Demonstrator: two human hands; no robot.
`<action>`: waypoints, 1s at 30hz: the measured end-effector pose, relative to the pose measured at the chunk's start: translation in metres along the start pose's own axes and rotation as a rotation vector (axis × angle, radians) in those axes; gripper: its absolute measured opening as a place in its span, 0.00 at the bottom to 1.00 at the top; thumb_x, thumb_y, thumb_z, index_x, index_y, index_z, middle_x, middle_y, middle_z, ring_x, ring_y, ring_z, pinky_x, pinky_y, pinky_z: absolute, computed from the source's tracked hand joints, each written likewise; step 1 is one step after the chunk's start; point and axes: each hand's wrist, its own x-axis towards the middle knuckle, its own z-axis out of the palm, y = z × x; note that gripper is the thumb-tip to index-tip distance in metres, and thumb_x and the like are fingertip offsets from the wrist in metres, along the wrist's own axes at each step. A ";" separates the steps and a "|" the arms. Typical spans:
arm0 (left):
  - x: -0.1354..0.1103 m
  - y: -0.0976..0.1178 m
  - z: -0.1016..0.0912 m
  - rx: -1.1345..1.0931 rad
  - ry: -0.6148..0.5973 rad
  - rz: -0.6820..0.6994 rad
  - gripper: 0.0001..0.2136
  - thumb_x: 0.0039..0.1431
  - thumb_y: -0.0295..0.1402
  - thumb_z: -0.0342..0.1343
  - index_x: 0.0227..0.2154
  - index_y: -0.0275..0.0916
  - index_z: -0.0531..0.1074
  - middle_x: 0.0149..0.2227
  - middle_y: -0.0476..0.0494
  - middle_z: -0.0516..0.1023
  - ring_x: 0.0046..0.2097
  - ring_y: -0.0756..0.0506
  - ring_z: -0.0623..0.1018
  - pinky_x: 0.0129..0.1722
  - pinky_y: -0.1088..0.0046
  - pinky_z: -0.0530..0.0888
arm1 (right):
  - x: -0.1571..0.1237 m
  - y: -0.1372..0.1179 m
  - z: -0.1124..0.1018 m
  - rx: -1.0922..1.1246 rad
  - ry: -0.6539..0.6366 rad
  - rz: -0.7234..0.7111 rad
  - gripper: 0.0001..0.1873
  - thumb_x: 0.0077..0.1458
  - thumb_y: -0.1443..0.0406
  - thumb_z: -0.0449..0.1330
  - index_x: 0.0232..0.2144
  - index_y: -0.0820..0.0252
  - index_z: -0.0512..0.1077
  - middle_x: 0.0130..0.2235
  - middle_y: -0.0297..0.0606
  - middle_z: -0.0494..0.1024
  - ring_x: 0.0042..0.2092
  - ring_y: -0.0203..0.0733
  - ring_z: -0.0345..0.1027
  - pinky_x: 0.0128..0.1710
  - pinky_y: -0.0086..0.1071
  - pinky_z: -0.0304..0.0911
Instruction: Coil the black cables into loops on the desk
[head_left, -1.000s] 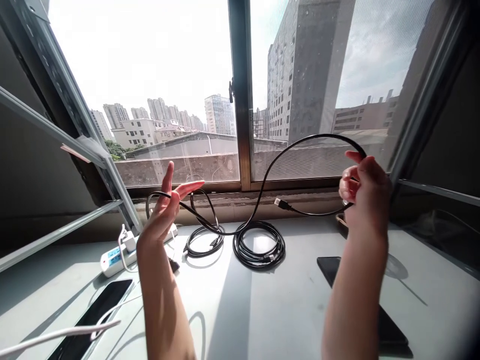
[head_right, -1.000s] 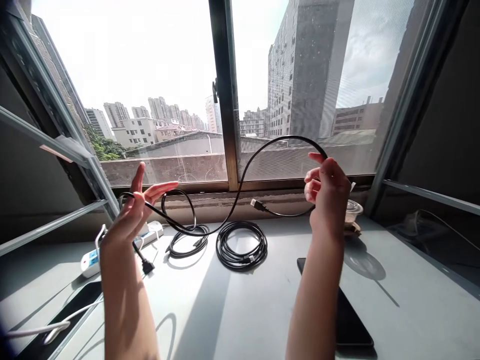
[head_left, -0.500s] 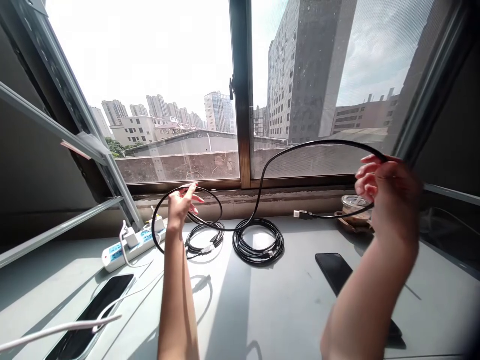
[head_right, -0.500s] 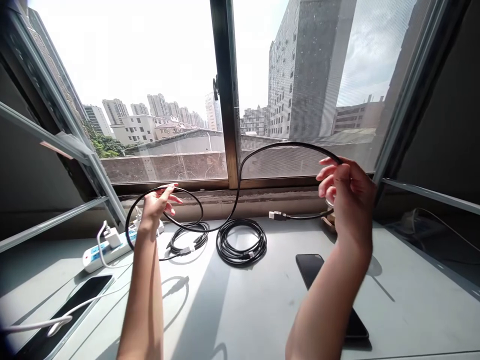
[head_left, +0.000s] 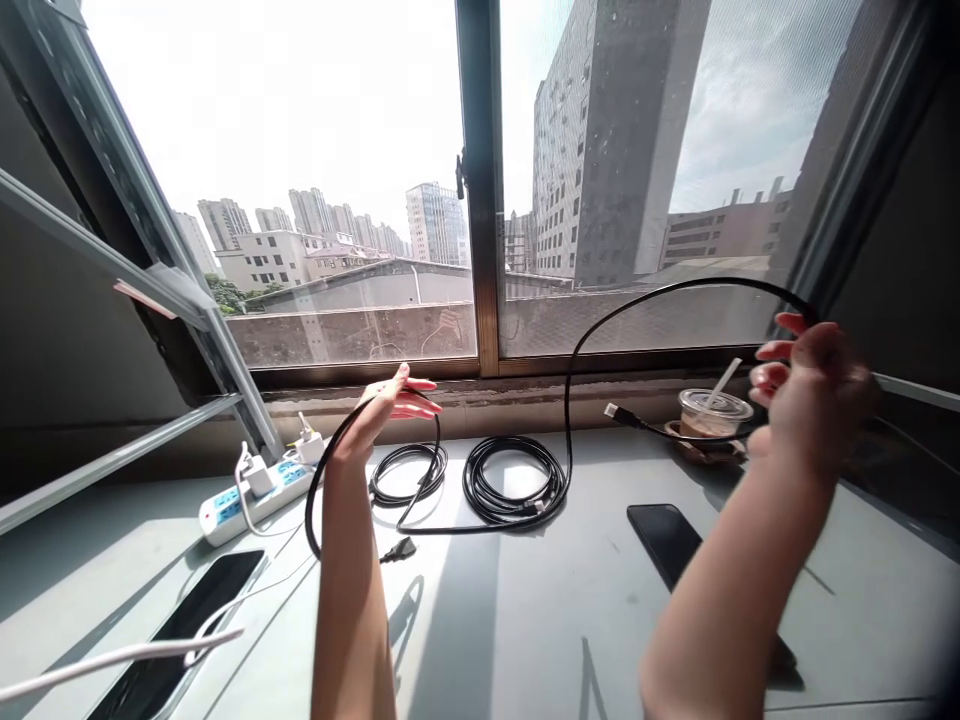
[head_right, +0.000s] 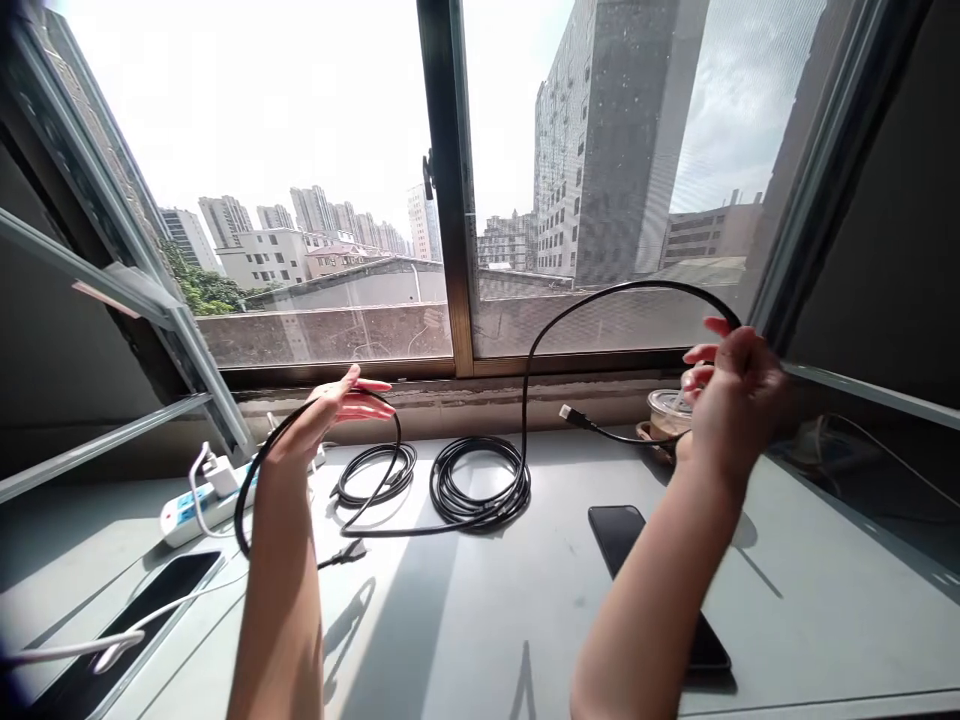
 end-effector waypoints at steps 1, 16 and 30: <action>-0.002 0.009 0.009 0.000 0.065 -0.031 0.26 0.59 0.54 0.42 0.32 0.41 0.78 0.27 0.46 0.81 0.36 0.44 0.81 0.41 0.63 0.75 | -0.004 -0.002 0.006 0.025 -0.026 0.020 0.18 0.52 0.53 0.58 0.32 0.63 0.74 0.21 0.31 0.65 0.15 0.23 0.49 0.12 0.22 0.38; -0.034 0.030 0.013 0.071 -0.371 -0.081 0.16 0.47 0.46 0.62 0.15 0.39 0.74 0.09 0.50 0.58 0.14 0.52 0.58 0.16 0.74 0.59 | -0.024 -0.002 0.038 -0.021 -0.158 0.174 0.17 0.60 0.58 0.51 0.42 0.62 0.73 0.28 0.35 0.75 0.18 0.27 0.62 0.12 0.19 0.49; -0.016 0.044 0.086 0.121 -0.022 0.326 0.25 0.59 0.54 0.45 0.21 0.37 0.69 0.19 0.49 0.67 0.22 0.51 0.67 0.25 0.75 0.67 | -0.102 -0.035 0.079 0.008 -1.552 0.303 0.26 0.52 0.55 0.62 0.50 0.62 0.69 0.31 0.35 0.77 0.22 0.27 0.64 0.12 0.18 0.53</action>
